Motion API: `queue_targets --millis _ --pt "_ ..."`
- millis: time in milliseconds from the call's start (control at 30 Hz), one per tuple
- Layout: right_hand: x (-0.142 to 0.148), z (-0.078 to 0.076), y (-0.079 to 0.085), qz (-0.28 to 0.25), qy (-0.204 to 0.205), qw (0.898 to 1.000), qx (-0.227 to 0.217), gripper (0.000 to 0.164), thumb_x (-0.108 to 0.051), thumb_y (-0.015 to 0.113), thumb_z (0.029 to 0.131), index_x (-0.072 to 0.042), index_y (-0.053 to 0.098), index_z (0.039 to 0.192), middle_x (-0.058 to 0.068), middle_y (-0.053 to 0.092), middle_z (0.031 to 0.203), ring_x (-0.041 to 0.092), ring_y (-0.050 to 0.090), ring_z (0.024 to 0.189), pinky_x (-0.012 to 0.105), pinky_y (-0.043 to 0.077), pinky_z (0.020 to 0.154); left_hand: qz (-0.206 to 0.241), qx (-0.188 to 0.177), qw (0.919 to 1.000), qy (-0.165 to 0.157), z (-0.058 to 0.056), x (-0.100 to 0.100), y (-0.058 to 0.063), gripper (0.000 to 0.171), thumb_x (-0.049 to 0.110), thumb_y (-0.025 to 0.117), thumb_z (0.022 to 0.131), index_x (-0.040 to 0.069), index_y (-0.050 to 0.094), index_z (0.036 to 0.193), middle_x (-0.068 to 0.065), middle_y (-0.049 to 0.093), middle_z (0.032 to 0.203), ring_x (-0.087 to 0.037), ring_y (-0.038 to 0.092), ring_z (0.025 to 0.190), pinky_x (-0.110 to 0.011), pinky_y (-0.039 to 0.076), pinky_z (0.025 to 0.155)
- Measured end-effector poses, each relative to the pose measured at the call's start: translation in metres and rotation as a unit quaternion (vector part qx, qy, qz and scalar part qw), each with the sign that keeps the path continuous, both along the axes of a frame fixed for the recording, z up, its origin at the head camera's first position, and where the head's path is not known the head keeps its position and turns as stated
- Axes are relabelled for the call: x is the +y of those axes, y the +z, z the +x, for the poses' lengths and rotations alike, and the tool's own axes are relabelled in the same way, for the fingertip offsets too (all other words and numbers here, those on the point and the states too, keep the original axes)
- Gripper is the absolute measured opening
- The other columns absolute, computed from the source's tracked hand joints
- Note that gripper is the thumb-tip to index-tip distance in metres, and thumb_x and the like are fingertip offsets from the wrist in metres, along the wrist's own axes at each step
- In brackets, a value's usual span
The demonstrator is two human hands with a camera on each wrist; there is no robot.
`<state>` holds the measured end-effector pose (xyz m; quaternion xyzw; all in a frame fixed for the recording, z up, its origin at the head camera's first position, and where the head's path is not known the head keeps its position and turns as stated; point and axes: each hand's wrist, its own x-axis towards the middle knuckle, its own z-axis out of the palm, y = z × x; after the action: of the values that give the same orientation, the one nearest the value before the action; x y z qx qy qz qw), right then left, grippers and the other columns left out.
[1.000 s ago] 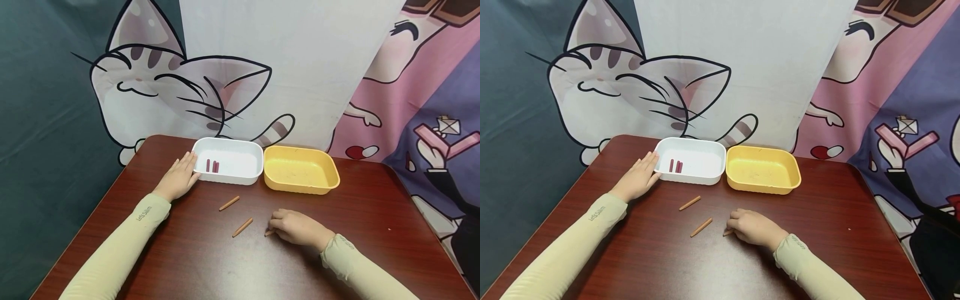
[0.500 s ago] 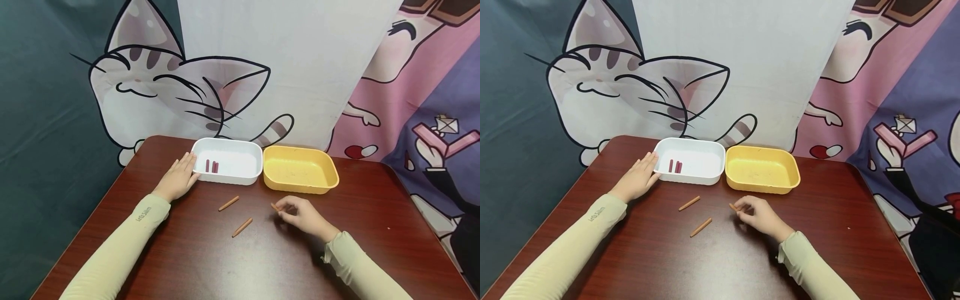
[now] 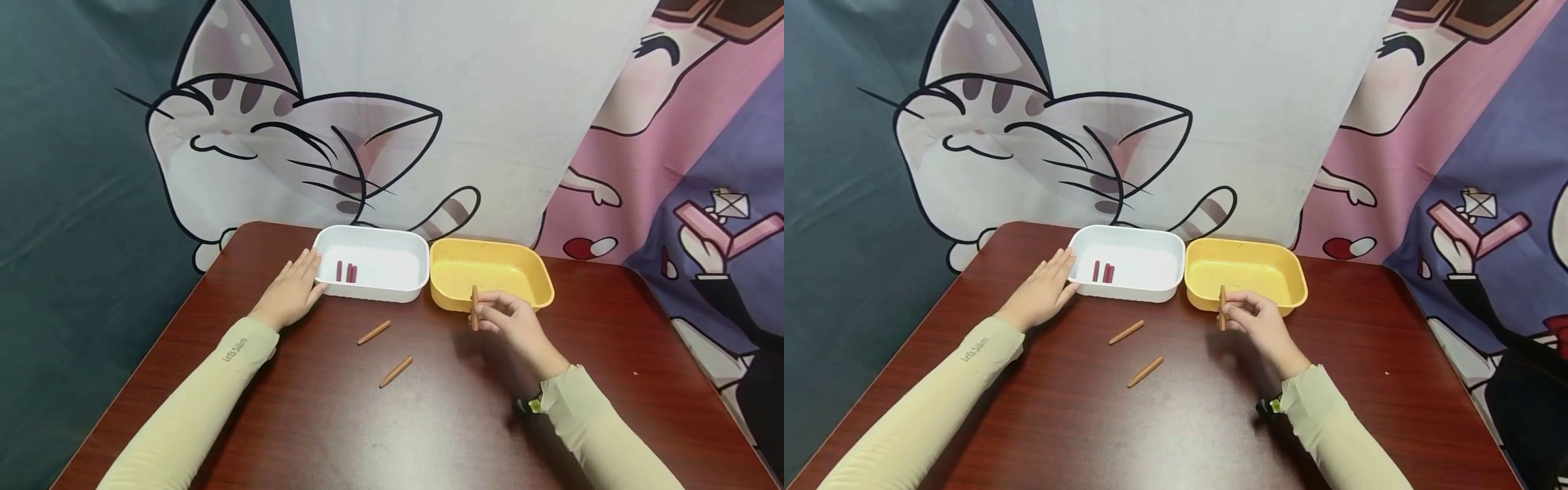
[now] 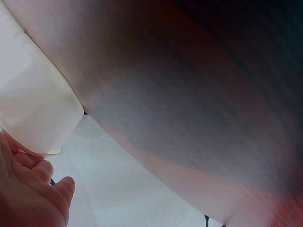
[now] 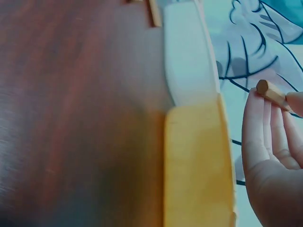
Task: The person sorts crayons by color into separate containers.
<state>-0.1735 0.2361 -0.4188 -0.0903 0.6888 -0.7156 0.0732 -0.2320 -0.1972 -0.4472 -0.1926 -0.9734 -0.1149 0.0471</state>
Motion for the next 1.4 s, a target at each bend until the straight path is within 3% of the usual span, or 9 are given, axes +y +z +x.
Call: queue_targets --millis 100,433,733,833,1000,1100,1200,1300,1400 --pt "0.004 -0.007 0.009 -0.011 -0.019 1.000 -0.003 0.015 -0.002 0.064 0.099 0.002 0.068 0.113 0.004 0.073 0.099 0.015 0.073 0.087 0.027 0.060 0.079 0.000 -0.002 1.0000 0.001 0.000 0.000 -0.001 0.068 0.035 0.045 0.108 -0.007 0.024 0.157 -0.021 0.019 0.166 -0.036 0.014 0.155 -0.055 0.017 0.123" --pt "0.022 -0.041 0.030 0.016 -0.089 0.995 -0.041 0.024 -0.010 0.068 0.098 0.005 0.063 0.116 0.001 0.070 0.098 0.011 0.071 0.086 0.027 0.060 0.079 0.001 -0.003 1.0000 0.004 -0.001 -0.002 -0.001 0.068 0.034 0.045 0.108 -0.007 0.024 0.157 -0.021 0.019 0.166 -0.035 0.013 0.155 -0.055 0.017 0.123" --pt "0.042 -0.072 0.024 0.145 -0.130 0.980 -0.042 0.040 -0.017 0.066 0.099 0.011 0.058 0.127 -0.001 0.069 0.095 0.006 0.070 0.076 0.021 0.059 0.075 0.000 0.000 1.0000 0.003 -0.001 -0.003 -0.002 0.067 0.035 0.045 0.108 -0.007 0.024 0.157 -0.021 0.020 0.166 -0.035 0.014 0.155 -0.055 0.017 0.123" --pt "0.043 -0.081 0.020 0.223 -0.142 0.964 -0.022 0.039 -0.015 0.064 0.100 0.012 0.059 0.127 0.008 0.068 0.102 0.005 0.068 0.074 0.021 0.059 0.072 0.002 0.000 1.0000 0.003 -0.002 -0.003 -0.002 0.068 0.035 0.045 0.108 -0.007 0.024 0.157 -0.021 0.020 0.166 -0.035 0.014 0.155 -0.055 0.017 0.123" --pt "0.043 -0.095 0.011 0.354 -0.154 0.923 0.006 0.030 -0.014 0.063 0.096 0.010 0.068 0.113 0.019 0.070 0.100 0.014 0.069 0.072 0.027 0.060 0.068 0.005 0.001 1.0000 0.002 -0.002 -0.004 -0.003 0.068 0.035 0.046 0.108 -0.007 0.025 0.157 -0.022 0.021 0.165 -0.036 0.014 0.154 -0.056 0.017 0.123" --pt "0.042 -0.099 0.008 0.440 -0.140 0.886 0.041 0.023 -0.013 0.063 0.091 0.007 0.073 0.094 0.012 0.071 0.080 0.018 0.064 0.066 0.028 0.053 0.064 0.005 0.000 1.0000 0.003 -0.002 -0.004 -0.003 0.068 0.035 0.045 0.108 -0.007 0.025 0.157 -0.022 0.020 0.166 -0.035 0.014 0.155 -0.055 0.017 0.123" --pt "0.042 -0.102 0.005 0.504 -0.117 0.853 0.063 0.028 -0.013 0.062 0.090 0.001 0.068 0.066 0.003 0.058 0.058 0.017 0.053 0.056 0.028 0.042 0.056 0.003 0.001 1.0000 0.001 -0.002 -0.004 -0.003 0.068 0.035 0.045 0.108 -0.007 0.025 0.157 -0.021 0.020 0.166 -0.035 0.014 0.155 -0.055 0.018 0.123" --pt "0.043 -0.104 0.001 0.534 -0.103 0.837 0.060 0.043 -0.014 0.059 0.093 -0.009 0.051 0.050 -0.002 0.042 0.047 0.015 0.045 0.046 0.027 0.037 0.048 0.002 0.004 1.0000 -0.002 -0.002 -0.003 -0.003 0.068 0.035 0.046 0.108 -0.007 0.025 0.157 -0.021 0.021 0.166 -0.035 0.015 0.154 -0.055 0.019 0.122" --pt "0.043 -0.105 -0.001 0.557 -0.108 0.821 0.062 0.048 -0.015 0.058 0.094 -0.015 0.042 0.048 -0.004 0.037 0.046 0.014 0.042 0.044 0.027 0.035 0.047 0.003 0.007 1.0000 -0.002 -0.002 -0.003 -0.003 0.068 0.036 0.046 0.108 -0.007 0.026 0.157 -0.021 0.021 0.166 -0.035 0.015 0.154 -0.055 0.019 0.122"
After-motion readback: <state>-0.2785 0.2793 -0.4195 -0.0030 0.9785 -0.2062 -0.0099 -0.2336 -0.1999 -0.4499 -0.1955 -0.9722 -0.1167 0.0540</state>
